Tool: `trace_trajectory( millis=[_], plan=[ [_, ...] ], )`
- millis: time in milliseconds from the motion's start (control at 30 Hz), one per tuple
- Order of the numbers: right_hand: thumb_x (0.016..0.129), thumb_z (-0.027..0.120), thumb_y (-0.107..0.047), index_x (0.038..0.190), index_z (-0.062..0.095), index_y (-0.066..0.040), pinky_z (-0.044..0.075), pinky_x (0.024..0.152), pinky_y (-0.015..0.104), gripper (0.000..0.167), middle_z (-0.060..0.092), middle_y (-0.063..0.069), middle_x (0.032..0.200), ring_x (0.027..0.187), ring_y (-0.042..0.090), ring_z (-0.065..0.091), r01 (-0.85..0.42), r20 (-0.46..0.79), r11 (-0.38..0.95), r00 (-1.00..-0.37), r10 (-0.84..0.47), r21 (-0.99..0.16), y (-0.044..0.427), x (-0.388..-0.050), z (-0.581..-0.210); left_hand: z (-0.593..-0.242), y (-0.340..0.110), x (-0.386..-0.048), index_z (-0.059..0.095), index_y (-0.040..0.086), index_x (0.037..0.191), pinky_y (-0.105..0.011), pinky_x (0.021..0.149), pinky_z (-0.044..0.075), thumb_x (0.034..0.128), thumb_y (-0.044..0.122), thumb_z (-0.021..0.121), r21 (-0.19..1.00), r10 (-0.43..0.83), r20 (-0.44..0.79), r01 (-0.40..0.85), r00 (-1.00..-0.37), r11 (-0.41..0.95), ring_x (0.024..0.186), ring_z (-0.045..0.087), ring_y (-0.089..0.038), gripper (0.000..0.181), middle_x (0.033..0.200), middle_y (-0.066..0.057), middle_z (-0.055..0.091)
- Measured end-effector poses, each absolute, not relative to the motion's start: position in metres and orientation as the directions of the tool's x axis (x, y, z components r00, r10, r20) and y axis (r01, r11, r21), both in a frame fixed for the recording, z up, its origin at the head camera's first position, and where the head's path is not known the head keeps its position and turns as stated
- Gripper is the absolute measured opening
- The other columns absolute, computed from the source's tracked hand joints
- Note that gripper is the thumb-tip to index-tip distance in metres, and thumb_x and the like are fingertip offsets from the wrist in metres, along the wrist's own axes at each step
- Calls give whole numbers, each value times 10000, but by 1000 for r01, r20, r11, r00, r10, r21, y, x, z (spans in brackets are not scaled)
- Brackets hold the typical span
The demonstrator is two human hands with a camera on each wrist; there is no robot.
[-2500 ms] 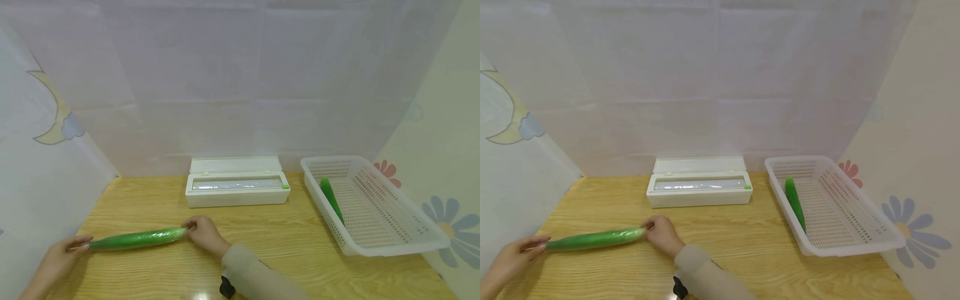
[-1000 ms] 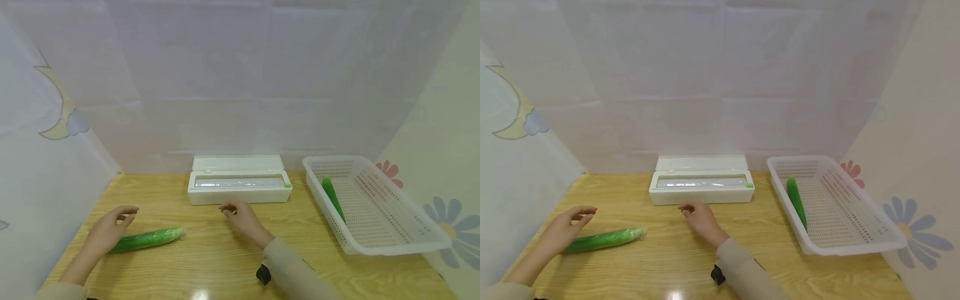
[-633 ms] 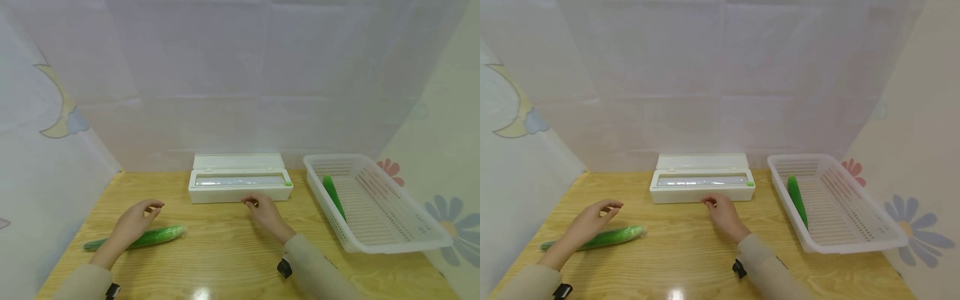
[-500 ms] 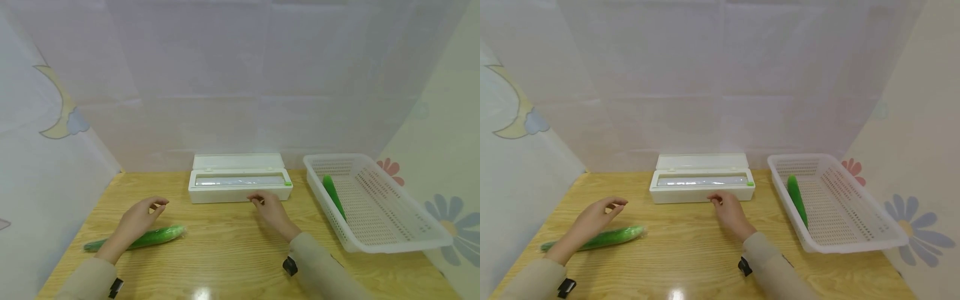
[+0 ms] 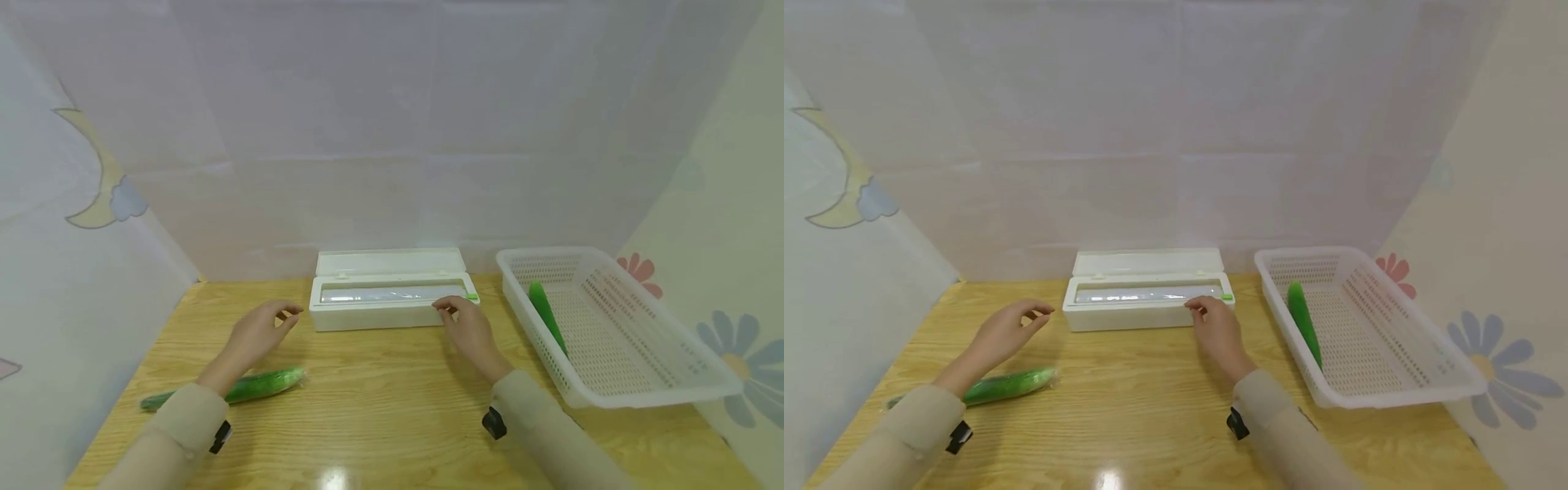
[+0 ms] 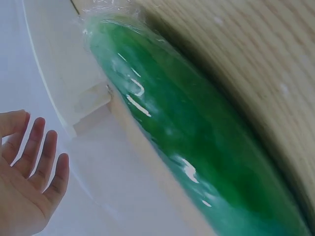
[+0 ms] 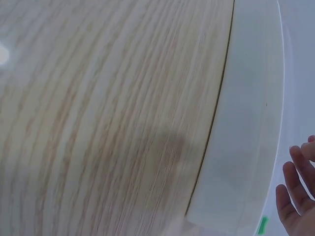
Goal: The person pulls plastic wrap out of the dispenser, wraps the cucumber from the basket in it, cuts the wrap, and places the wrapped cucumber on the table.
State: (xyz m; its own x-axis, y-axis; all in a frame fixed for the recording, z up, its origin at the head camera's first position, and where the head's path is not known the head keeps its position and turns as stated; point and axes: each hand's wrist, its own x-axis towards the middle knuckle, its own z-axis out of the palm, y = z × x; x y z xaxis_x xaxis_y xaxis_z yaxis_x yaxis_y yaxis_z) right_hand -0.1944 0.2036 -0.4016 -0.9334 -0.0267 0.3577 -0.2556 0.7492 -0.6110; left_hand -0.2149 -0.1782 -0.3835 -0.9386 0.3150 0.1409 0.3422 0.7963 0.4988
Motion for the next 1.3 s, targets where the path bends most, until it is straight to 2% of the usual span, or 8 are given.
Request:
trace_trajectory(
  millis=[200,333,400,500,667,867,1033,1300],
  plan=[
    [947,640,-5,1098,709,-20,404,512,304,167,692,137,1046,800,272,613,-235,364,746,-931,11,-624,219,-202,-398,-381,-160,-226,659,130,1257,-467,716,548,1018,238,587,446,338,152,370,-929,815,1037,638,-308,272,1232,-101,653],
    [945,642,-12,1127,700,-22,512,718,433,191,669,169,1130,1003,340,609,-197,351,764,-935,41,-615,230,-208,-400,-381,-150,-238,638,120,1287,-484,736,540,1013,212,590,466,326,152,358,-933,809,1061,623,-315,293,1246,-118,638],
    [945,644,-19,1138,697,-23,501,839,496,200,645,188,1169,1091,365,576,-185,346,777,-937,46,-602,235,-212,-400,-381,-147,-245,622,121,1308,-492,748,537,1006,202,600,472,317,158,353,-935,808,1079,617,-316,313,1251,-127,631],
    [943,654,-32,1139,702,-17,479,896,533,203,634,214,1181,1110,391,555,-187,359,800,-933,37,-570,241,-219,-402,-383,-144,-254,609,116,1322,-504,763,536,994,190,619,476,305,173,350,-937,806,1095,607,-323,336,1271,-143,611],
    [940,666,-48,1134,705,-11,464,940,519,201,644,212,1180,1128,384,534,-186,361,841,-932,12,-508,248,-227,-406,-390,-141,-263,632,115,1297,-504,769,542,975,173,651,474,307,183,358,-934,805,1090,604,-331,327,1283,-151,596],
    [952,669,-98,1167,695,-12,429,1005,534,233,618,212,1248,1197,397,490,-185,333,886,-942,-37,-425,252,-230,-414,-397,-135,-265,657,135,1282,-435,679,551,972,153,657,444,332,191,383,-924,810,1025,612,-329,310,1304,-165,578],
    [951,673,-109,1076,738,-17,419,1014,528,168,637,189,1208,1181,394,506,-219,369,913,-926,-83,-344,254,-232,-418,-399,-128,-270,700,149,1224,-437,677,555,970,182,666,413,332,200,387,-922,824,1082,586,-336,259,1284,-140,587],
    [931,706,-135,1009,749,-28,448,971,510,139,673,150,1141,1123,360,549,-228,414,909,-908,-69,-349,255,-235,-419,-399,-124,-276,759,162,1060,-432,678,530,941,224,708,413,304,208,365,-930,835,1113,552,-318,143,1210,-85,615]
  ],
)
